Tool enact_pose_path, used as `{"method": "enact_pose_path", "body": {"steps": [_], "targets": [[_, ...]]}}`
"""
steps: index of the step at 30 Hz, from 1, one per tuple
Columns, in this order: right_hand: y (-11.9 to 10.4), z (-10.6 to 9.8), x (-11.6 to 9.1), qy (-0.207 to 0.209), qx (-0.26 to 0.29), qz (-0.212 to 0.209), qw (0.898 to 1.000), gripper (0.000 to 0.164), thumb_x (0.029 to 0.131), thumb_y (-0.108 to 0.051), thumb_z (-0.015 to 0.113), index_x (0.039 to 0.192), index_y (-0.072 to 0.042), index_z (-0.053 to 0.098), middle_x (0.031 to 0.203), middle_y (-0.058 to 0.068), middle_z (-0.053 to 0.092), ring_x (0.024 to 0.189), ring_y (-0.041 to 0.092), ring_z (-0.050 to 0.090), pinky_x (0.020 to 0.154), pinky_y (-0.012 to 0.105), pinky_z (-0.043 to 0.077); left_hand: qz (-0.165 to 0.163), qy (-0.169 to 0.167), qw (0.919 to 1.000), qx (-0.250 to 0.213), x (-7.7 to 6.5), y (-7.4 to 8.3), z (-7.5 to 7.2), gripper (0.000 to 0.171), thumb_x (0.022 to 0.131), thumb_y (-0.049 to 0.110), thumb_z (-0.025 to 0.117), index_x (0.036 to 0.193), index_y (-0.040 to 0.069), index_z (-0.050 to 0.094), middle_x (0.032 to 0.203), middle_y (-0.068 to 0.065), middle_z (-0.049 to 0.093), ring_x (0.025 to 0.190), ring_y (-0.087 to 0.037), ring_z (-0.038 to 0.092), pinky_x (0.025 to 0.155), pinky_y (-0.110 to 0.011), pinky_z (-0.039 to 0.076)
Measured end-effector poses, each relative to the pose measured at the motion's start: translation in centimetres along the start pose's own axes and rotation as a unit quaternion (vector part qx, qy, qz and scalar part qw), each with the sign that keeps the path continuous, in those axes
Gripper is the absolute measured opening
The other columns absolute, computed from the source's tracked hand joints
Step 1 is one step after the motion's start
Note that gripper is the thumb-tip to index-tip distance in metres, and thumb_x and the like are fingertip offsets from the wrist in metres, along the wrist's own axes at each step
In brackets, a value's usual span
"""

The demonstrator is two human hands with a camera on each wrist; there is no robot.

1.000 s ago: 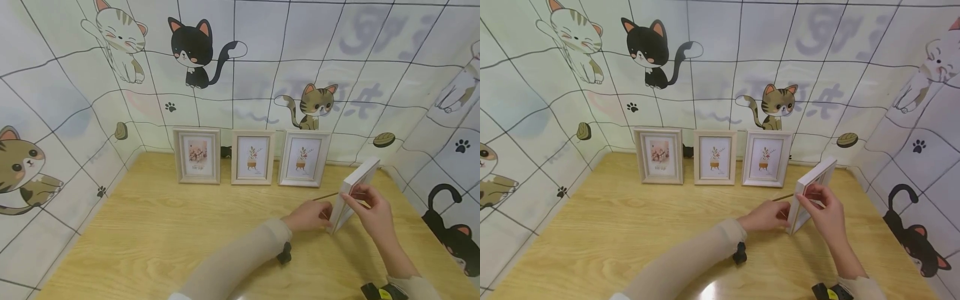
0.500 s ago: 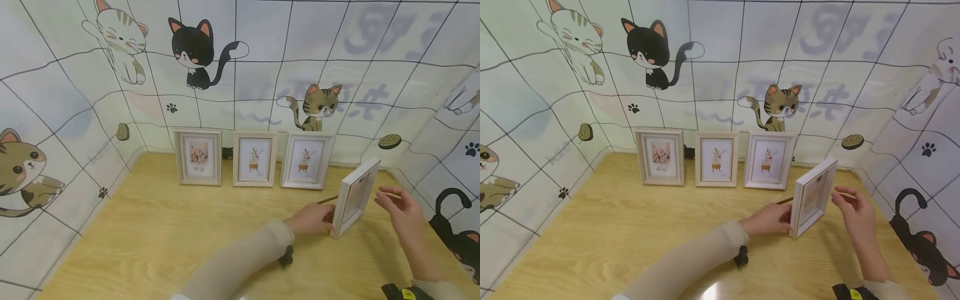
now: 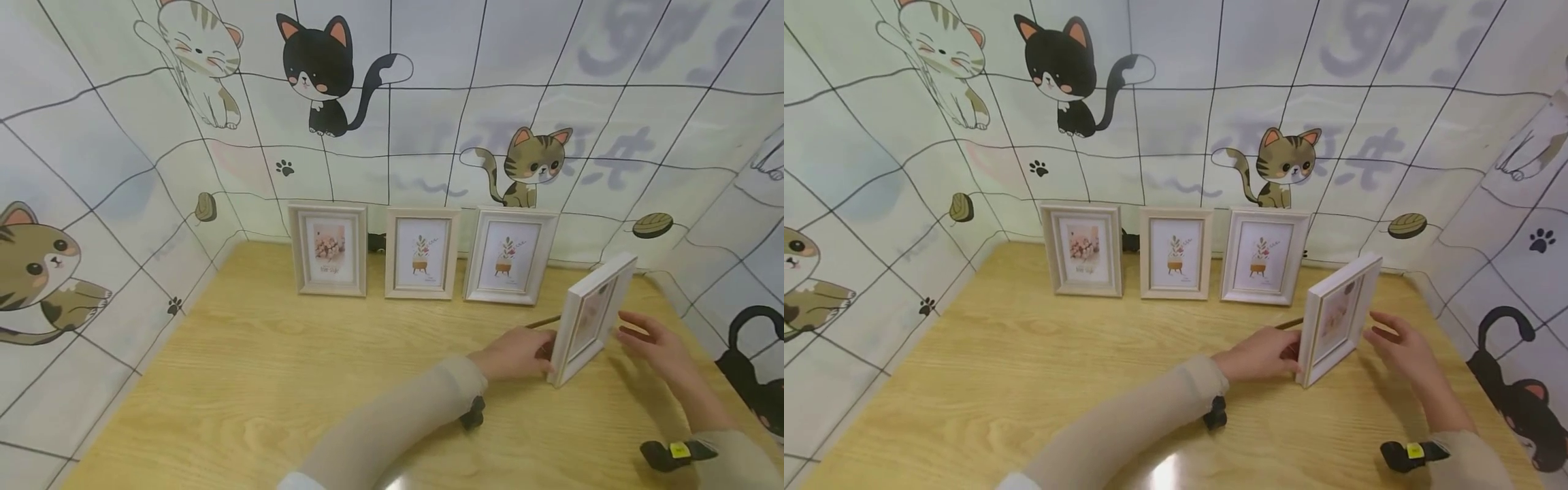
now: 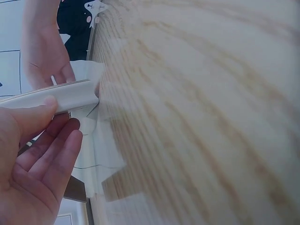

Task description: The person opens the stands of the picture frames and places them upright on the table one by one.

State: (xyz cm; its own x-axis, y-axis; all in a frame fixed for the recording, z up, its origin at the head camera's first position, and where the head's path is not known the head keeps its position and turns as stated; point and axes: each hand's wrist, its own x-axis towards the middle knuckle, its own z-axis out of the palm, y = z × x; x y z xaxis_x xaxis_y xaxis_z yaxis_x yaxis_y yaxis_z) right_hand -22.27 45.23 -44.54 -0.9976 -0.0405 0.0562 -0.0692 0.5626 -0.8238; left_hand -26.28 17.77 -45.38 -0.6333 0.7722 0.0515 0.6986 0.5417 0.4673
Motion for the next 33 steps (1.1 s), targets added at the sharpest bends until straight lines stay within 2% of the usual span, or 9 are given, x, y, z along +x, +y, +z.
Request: {"method": "enact_pose_path", "body": {"steps": [2,5,9,14,20,23,27,30,33], "targets": [[0.3,0.1,0.4,-0.013,0.002,-0.008,1.0,0.039,0.102,-0.016,0.056,0.14,-0.02,0.048,0.111,-0.046,0.041,0.095,-0.03,0.044,0.073,0.002,0.046,0.0,0.0,1.0,-0.004,0.1,0.0,-0.1,0.038,0.092,0.035,0.071,0.126,0.022,0.06,0.108,0.016,0.071,0.088,0.011,0.058,0.075,-0.001,0.041],[0.3,0.2,0.7,-0.026,-0.011,-0.005,1.0,0.037,0.102,-0.015,0.055,0.137,-0.004,0.048,0.106,-0.047,0.044,0.094,-0.027,0.047,0.073,0.005,0.048,0.003,-0.002,0.9999,-0.009,0.1,-0.1,-0.1,0.036,0.092,0.033,0.071,0.125,0.022,0.061,0.108,0.016,0.071,0.087,0.012,0.059,0.075,0.001,0.04],[-0.1,0.4,1.0,-0.032,-0.04,0.027,0.998,0.054,0.102,-0.022,0.056,0.138,0.015,0.039,0.098,-0.044,0.048,0.089,-0.022,0.051,0.071,0.008,0.049,0.003,0.0,0.9999,-0.012,0.0,0.0,-0.2,0.034,0.092,0.033,0.072,0.122,0.022,0.062,0.106,0.016,0.071,0.086,0.012,0.058,0.074,0.0,0.04],[-0.2,0.2,1.3,-0.023,-0.089,0.047,0.995,0.057,0.1,-0.031,0.06,0.134,0.013,0.046,0.093,-0.043,0.046,0.085,-0.023,0.046,0.068,0.009,0.046,0.0,0.002,0.9998,-0.018,-0.1,0.0,-0.4,0.03,0.093,0.032,0.071,0.12,0.022,0.063,0.105,0.017,0.071,0.086,0.012,0.058,0.073,0.0,0.039],[0.4,0.3,1.4,-0.003,-0.118,0.004,0.993,0.042,0.099,-0.023,0.062,0.123,0.01,0.053,0.093,-0.041,0.047,0.084,-0.022,0.046,0.065,0.01,0.048,0.001,0.003,0.9997,-0.026,-0.1,-0.3,-0.4,0.029,0.094,0.03,0.069,0.121,0.02,0.062,0.109,0.015,0.072,0.09,0.011,0.06,0.075,0.001,0.04],[0.5,0.4,1.3,0.016,-0.126,-0.007,0.992,0.04,0.099,-0.024,0.062,0.121,0.009,0.054,0.092,-0.044,0.044,0.082,-0.024,0.046,0.063,0.009,0.047,0.0,0.02,0.9993,-0.03,-0.2,-0.6,-0.4,0.024,0.096,0.028,0.067,0.118,0.02,0.063,0.11,0.014,0.071,0.094,0.01,0.061,0.077,0.001,0.041],[0.3,0.3,1.3,0.042,-0.089,0.003,0.995,0.042,0.1,-0.022,0.061,0.12,0.013,0.051,0.089,-0.043,0.045,0.078,-0.021,0.051,0.06,0.011,0.052,0.001,0.039,0.9978,-0.054,-0.4,-1.0,-0.7,0.02,0.096,0.028,0.067,0.114,0.022,0.064,0.108,0.016,0.07,0.095,0.013,0.059,0.081,0.002,0.04],[0.1,0.0,1.4,0.066,-0.06,0.02,0.996,0.043,0.1,-0.02,0.06,0.119,0.016,0.048,0.085,-0.041,0.047,0.075,-0.02,0.053,0.059,0.014,0.055,-0.007,0.034,0.9962,-0.079,-0.7,-1.4,-1.0,0.02,0.096,0.029,0.067,0.115,0.023,0.064,0.106,0.018,0.07,0.091,0.015,0.056,0.081,0.002,0.04],[0.2,-0.6,1.3,0.098,-0.069,0.044,0.992,0.047,0.1,-0.023,0.06,0.121,0.017,0.047,0.083,-0.043,0.043,0.072,-0.025,0.046,0.056,0.012,0.054,-0.011,0.033,0.9956,-0.087,-1.2,-1.9,-1.3,0.017,0.097,0.027,0.066,0.114,0.023,0.065,0.106,0.018,0.07,0.09,0.016,0.056,0.081,0.002,0.04]]}}
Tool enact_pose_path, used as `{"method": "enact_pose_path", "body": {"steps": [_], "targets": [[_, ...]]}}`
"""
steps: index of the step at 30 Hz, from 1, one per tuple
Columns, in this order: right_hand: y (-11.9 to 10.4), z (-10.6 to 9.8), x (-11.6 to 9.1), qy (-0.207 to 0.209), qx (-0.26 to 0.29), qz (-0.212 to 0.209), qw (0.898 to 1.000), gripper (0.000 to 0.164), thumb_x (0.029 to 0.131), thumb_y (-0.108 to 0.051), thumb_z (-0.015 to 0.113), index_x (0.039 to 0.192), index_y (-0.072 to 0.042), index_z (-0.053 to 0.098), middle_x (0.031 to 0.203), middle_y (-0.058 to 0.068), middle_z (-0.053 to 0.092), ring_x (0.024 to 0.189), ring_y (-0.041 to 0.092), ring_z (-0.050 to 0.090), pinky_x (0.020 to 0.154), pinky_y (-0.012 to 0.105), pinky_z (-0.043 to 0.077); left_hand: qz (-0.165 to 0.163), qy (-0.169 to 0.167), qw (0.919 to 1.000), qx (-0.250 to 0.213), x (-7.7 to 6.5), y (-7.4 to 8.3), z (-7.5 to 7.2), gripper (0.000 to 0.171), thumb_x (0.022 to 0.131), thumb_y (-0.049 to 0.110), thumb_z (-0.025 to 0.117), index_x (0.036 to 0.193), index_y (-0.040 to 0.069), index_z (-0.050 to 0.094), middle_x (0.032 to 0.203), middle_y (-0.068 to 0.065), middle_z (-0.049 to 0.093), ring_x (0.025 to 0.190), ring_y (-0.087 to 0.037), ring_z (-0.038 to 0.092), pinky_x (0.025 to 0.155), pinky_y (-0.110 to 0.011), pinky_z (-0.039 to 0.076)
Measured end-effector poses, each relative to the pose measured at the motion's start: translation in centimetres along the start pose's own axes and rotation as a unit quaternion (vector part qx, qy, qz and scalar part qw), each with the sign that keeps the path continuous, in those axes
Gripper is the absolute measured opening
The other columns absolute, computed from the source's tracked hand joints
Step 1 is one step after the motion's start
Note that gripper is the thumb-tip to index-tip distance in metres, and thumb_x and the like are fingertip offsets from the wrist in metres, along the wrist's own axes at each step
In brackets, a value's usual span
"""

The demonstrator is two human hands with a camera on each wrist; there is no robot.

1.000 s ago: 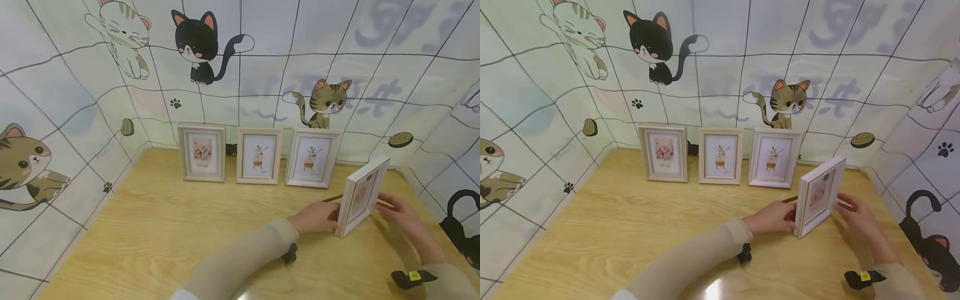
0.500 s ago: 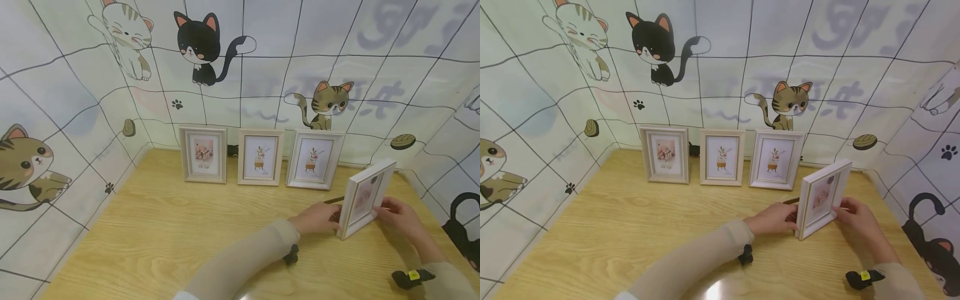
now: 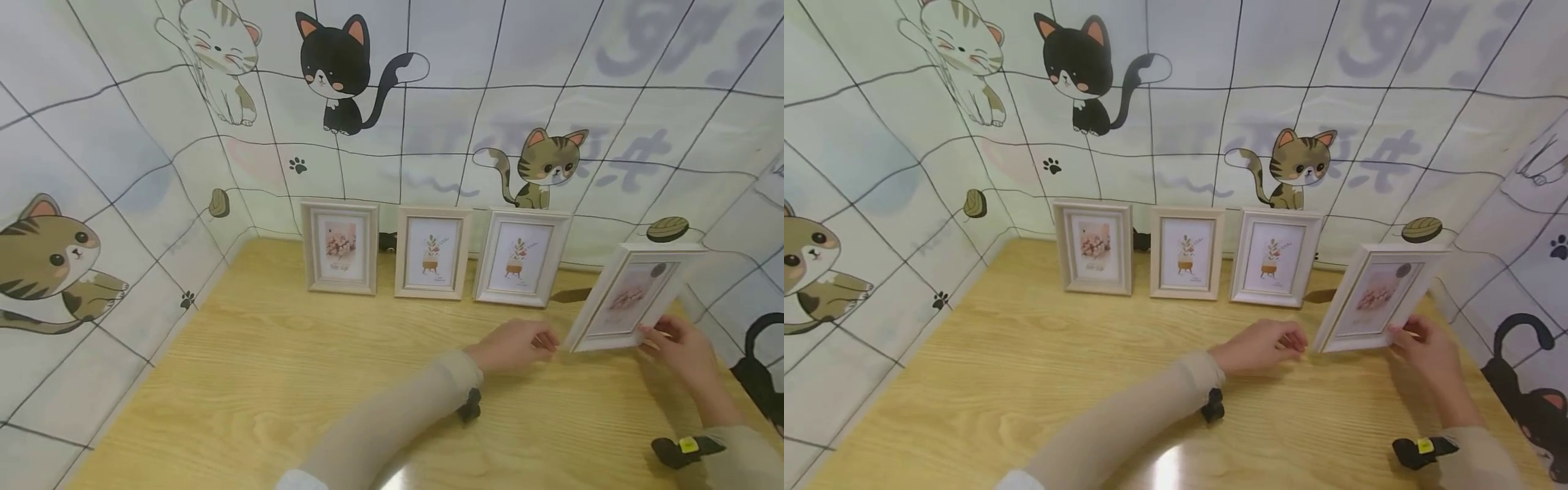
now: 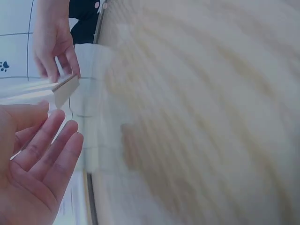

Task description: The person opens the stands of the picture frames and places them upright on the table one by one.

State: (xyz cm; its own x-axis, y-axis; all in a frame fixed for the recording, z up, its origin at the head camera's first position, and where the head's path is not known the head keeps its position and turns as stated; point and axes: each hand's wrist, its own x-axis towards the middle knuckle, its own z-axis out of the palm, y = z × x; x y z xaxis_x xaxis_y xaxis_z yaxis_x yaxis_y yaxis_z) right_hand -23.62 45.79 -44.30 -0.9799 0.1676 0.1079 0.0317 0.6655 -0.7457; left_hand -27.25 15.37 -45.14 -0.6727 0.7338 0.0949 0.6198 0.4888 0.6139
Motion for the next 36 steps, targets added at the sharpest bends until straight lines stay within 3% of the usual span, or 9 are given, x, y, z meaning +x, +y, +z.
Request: {"method": "enact_pose_path", "body": {"steps": [9,15,20,22,25,27,29,32,36], "targets": [[1.4,-0.5,2.0,0.045,0.048,0.056,0.996,0.048,0.1,-0.019,0.057,0.125,0.019,0.044,0.079,-0.04,0.044,0.064,-0.018,0.055,0.057,0.014,0.057,-0.028,0.008,0.9994,-0.019,-1.9,-2.0,-2.2,0.014,0.099,0.023,0.063,0.112,0.022,0.065,0.102,0.018,0.07,0.09,0.012,0.059,0.08,-0.002,0.044],[1.7,-0.3,4.2,0.059,0.032,0.104,0.992,0.055,0.099,-0.021,0.057,0.134,0.018,0.041,0.072,-0.036,0.043,0.058,-0.012,0.056,0.055,0.016,0.057,-0.019,0.022,0.9992,-0.027,-2.9,-4.0,-3.9,0.021,0.099,0.024,0.063,0.119,0.018,0.062,0.104,0.014,0.072,0.094,0.01,0.061,0.082,-0.004,0.045],[2.1,0.2,5.0,0.068,-0.016,0.1,0.993,0.051,0.1,-0.022,0.056,0.13,0.017,0.046,0.068,-0.033,0.044,0.056,-0.012,0.051,0.052,0.015,0.054,-0.013,0.035,0.9987,-0.034,-4.1,-5.4,-5.1,0.021,0.099,0.021,0.064,0.119,0.016,0.062,0.106,0.009,0.074,0.096,0.006,0.064,0.083,-0.005,0.047],[2.0,0.3,5.1,0.07,-0.046,0.101,0.991,0.051,0.1,-0.024,0.056,0.13,0.017,0.048,0.07,-0.024,0.05,0.057,-0.012,0.047,0.052,0.014,0.051,-0.017,0.038,0.9983,-0.04,-4.5,-5.9,-5.5,0.022,0.099,0.02,0.064,0.12,0.014,0.063,0.107,0.007,0.074,0.096,0.004,0.065,0.084,-0.006,0.048],[1.8,0.3,5.2,0.07,-0.076,0.102,0.989,0.054,0.101,-0.025,0.055,0.133,0.018,0.046,0.081,0.005,0.063,0.058,-0.013,0.043,0.051,0.013,0.048,-0.029,0.042,0.9979,-0.041,-4.9,-6.4,-5.8,0.022,0.098,0.02,0.064,0.12,0.014,0.063,0.108,0.006,0.074,0.096,0.003,0.065,0.084,-0.007,0.049],[1.6,0.3,5.3,0.07,-0.087,0.102,0.988,0.056,0.101,-0.025,0.054,0.135,0.018,0.045,0.096,0.025,0.063,0.057,-0.014,0.04,0.051,0.012,0.045,-0.038,0.045,0.9974,-0.041,-5.2,-6.6,-6.1,0.023,0.098,0.018,0.064,0.12,0.013,0.063,0.108,0.005,0.074,0.097,0.002,0.066,0.085,-0.008,0.049],[1.5,0.4,5.4,0.071,-0.089,0.103,0.988,0.057,0.101,-0.024,0.053,0.136,0.019,0.043,0.109,0.036,0.059,0.056,-0.015,0.04,0.05,0.011,0.045,-0.042,0.049,0.9971,-0.041,-5.4,-6.7,-6.3,0.023,0.098,0.018,0.064,0.121,0.012,0.063,0.108,0.004,0.074,0.097,0.001,0.066,0.086,-0.009,0.049],[1.4,0.5,5.4,0.071,-0.092,0.104,0.988,0.055,0.101,-0.022,0.053,0.135,0.02,0.043,0.106,0.035,0.06,0.054,-0.014,0.041,0.049,0.012,0.045,-0.045,0.052,0.9967,-0.044,-5.7,-7.0,-6.7,0.025,0.098,0.018,0.064,0.122,0.011,0.063,0.108,0.004,0.074,0.098,0.0,0.066,0.086,-0.009,0.05],[1.5,0.6,5.5,0.069,-0.111,0.094,0.987,0.054,0.1,-0.024,0.056,0.131,0.019,0.047,0.089,0.024,0.067,0.053,-0.015,0.04,0.051,0.013,0.041,-0.055,0.063,0.9954,-0.046,-6.2,-7.6,-7.4,0.025,0.099,0.021,0.063,0.123,0.013,0.062,0.106,0.007,0.072,0.096,0.001,0.064,0.085,-0.011,0.05]]}}
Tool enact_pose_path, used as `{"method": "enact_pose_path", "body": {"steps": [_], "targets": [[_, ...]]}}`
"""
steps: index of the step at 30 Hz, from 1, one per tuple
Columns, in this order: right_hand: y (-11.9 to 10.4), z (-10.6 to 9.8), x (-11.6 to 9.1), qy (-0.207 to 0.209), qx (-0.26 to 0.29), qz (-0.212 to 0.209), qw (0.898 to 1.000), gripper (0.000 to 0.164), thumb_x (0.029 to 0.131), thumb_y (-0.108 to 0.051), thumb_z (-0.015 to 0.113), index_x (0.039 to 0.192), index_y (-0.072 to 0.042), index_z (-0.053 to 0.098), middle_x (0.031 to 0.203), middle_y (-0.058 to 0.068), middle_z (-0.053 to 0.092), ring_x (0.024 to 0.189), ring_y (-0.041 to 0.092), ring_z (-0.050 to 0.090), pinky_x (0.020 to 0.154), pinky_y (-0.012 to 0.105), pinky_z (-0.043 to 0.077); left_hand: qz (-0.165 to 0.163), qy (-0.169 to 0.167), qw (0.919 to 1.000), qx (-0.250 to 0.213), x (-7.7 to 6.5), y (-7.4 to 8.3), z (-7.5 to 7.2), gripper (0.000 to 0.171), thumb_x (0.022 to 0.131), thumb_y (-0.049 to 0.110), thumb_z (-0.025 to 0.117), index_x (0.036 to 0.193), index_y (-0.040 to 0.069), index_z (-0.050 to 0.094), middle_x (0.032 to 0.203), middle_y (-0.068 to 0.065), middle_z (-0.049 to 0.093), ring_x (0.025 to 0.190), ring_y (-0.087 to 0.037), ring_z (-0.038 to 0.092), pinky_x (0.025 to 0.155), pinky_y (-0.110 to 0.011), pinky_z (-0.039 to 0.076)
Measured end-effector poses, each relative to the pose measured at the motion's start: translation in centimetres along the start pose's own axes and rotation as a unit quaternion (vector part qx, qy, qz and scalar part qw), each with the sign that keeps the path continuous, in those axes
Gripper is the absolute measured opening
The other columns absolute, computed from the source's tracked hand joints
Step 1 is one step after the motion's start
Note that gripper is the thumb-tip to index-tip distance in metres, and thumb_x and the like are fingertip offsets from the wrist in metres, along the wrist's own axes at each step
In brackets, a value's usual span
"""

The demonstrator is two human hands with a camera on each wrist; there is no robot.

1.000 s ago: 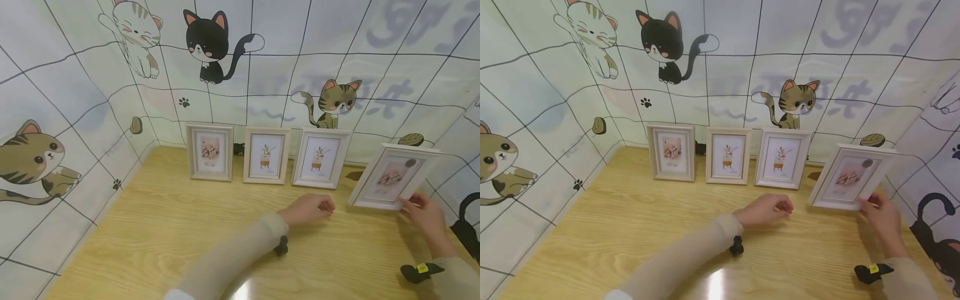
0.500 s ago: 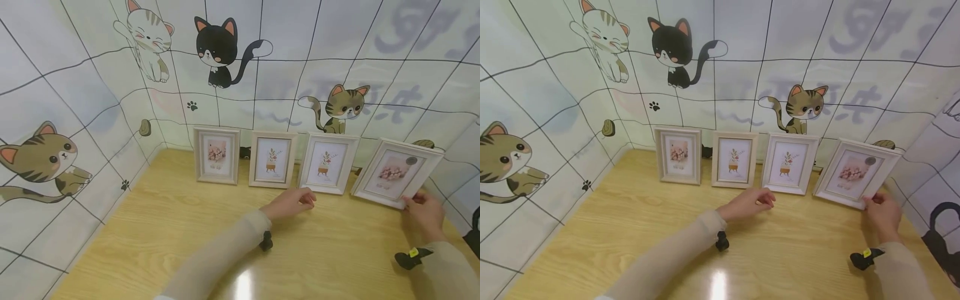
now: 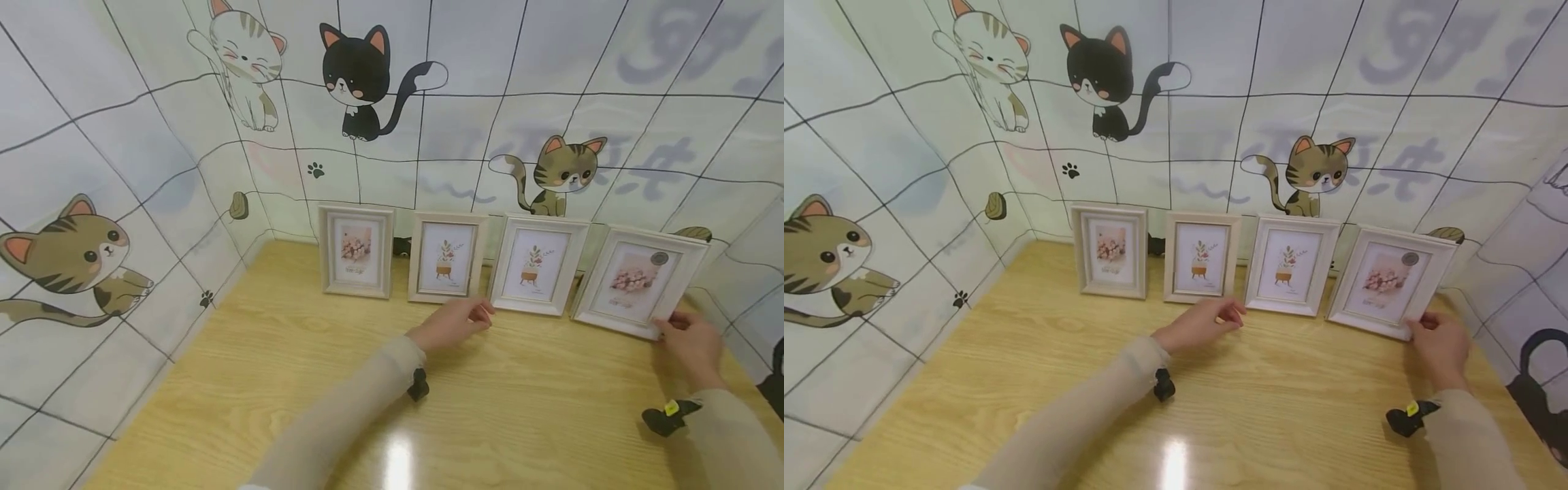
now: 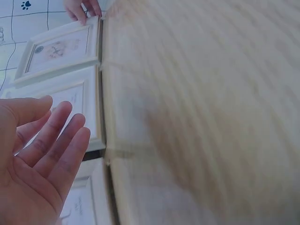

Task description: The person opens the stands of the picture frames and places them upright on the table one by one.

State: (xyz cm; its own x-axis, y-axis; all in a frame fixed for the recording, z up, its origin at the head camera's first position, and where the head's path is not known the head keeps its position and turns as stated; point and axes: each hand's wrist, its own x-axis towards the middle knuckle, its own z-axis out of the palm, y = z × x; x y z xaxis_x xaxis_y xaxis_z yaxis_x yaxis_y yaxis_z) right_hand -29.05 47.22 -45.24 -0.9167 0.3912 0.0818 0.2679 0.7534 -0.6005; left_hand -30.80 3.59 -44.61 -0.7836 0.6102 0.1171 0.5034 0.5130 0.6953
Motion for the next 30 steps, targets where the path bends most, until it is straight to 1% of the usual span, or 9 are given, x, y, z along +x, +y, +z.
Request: {"method": "enact_pose_path", "body": {"steps": [3,7,11,14,17,20,23,27,30], "targets": [[-0.1,0.0,0.0,-0.002,-0.006,-0.002,1.0,0.054,0.1,-0.027,0.057,0.129,0.018,0.049,0.091,0.027,0.068,0.055,-0.015,0.038,0.052,0.013,0.038,0.003,0.019,0.9998,0.0,0.0,-0.2,-1.1,0.025,0.099,0.021,0.062,0.122,0.011,0.061,0.105,0.005,0.072,0.098,-0.003,0.065,0.086,-0.014,0.051],[-0.1,0.1,-0.1,-0.01,-0.007,0.008,1.0,0.055,0.1,-0.028,0.055,0.131,0.017,0.048,0.111,0.037,0.062,0.06,-0.008,0.045,0.053,0.015,0.041,-0.002,0.046,0.9989,0.002,0.1,0.1,-3.0,0.026,0.099,0.019,0.062,0.123,0.009,0.061,0.108,0.0,0.074,0.103,-0.01,0.068,0.091,-0.016,0.052],[-0.3,-0.3,-0.2,-0.027,-0.003,0.021,0.999,0.063,0.102,-0.036,0.047,0.139,0.015,0.042,0.131,0.038,0.052,0.09,0.03,0.061,0.065,0.025,0.04,-0.017,0.079,0.9967,0.005,-0.1,0.3,-4.7,0.026,0.1,0.019,0.062,0.123,0.01,0.061,0.111,0.0,0.073,0.108,-0.012,0.068,0.093,-0.016,0.053],[-1.1,-1.0,-0.1,-0.022,0.004,0.026,0.999,0.068,0.103,-0.041,0.041,0.144,0.014,0.036,0.14,0.038,0.044,0.117,0.052,0.047,0.071,0.036,0.039,-0.014,0.112,0.9936,0.01,-0.1,0.1,-5.7,0.024,0.1,0.018,0.061,0.122,0.01,0.062,0.114,-0.001,0.072,0.112,-0.014,0.067,0.097,-0.02,0.053],[-2.0,-1.7,0.0,0.001,0.001,0.015,1.0,0.067,0.104,-0.04,0.04,0.144,0.013,0.035,0.143,0.037,0.042,0.125,0.054,0.043,0.073,0.039,0.039,-0.001,0.14,0.9901,0.009,-0.1,-0.2,-6.7,0.026,0.099,0.015,0.061,0.124,0.007,0.061,0.12,-0.005,0.07,0.116,-0.019,0.065,0.102,-0.029,0.053],[-3.3,-2.7,0.0,0.019,-0.001,0.024,1.0,0.067,0.104,-0.04,0.04,0.147,0.01,0.032,0.148,0.035,0.039,0.13,0.052,0.043,0.069,0.03,0.036,0.003,0.164,0.9862,0.022,-0.1,-0.3,-7.7,0.028,0.099,0.016,0.061,0.126,0.006,0.06,0.126,-0.007,0.069,0.119,-0.022,0.064,0.104,-0.035,0.051],[-5.0,-3.4,-0.2,0.045,0.012,0.042,0.998,0.065,0.103,-0.037,0.04,0.15,0.006,0.03,0.155,0.031,0.035,0.135,0.05,0.043,0.074,0.036,0.044,-0.004,0.183,0.982,0.046,-0.3,-0.1,-8.9,0.028,0.1,0.02,0.061,0.126,0.01,0.059,0.131,-0.005,0.067,0.123,-0.021,0.062,0.105,-0.037,0.05],[-7.2,-4.1,-0.7,0.1,0.025,0.044,0.994,0.06,0.104,-0.033,0.038,0.153,0.001,0.029,0.158,0.023,0.034,0.141,0.045,0.04,0.103,0.059,0.043,-0.013,0.202,0.9765,0.074,-0.5,0.4,-10.5,0.032,0.101,0.026,0.059,0.13,0.014,0.057,0.135,-0.002,0.064,0.127,-0.02,0.059,0.107,-0.036,0.048],[-8.9,-4.6,-1.0,0.129,0.032,0.019,0.991,0.057,0.105,-0.031,0.038,0.153,-0.001,0.03,0.158,0.022,0.034,0.143,0.044,0.039,0.112,0.06,0.038,-0.019,0.211,0.973,0.091,-0.5,0.9,-11.8,0.036,0.101,0.027,0.059,0.135,0.014,0.055,0.138,-0.001,0.062,0.129,-0.021,0.057,0.11,-0.035,0.047]]}}
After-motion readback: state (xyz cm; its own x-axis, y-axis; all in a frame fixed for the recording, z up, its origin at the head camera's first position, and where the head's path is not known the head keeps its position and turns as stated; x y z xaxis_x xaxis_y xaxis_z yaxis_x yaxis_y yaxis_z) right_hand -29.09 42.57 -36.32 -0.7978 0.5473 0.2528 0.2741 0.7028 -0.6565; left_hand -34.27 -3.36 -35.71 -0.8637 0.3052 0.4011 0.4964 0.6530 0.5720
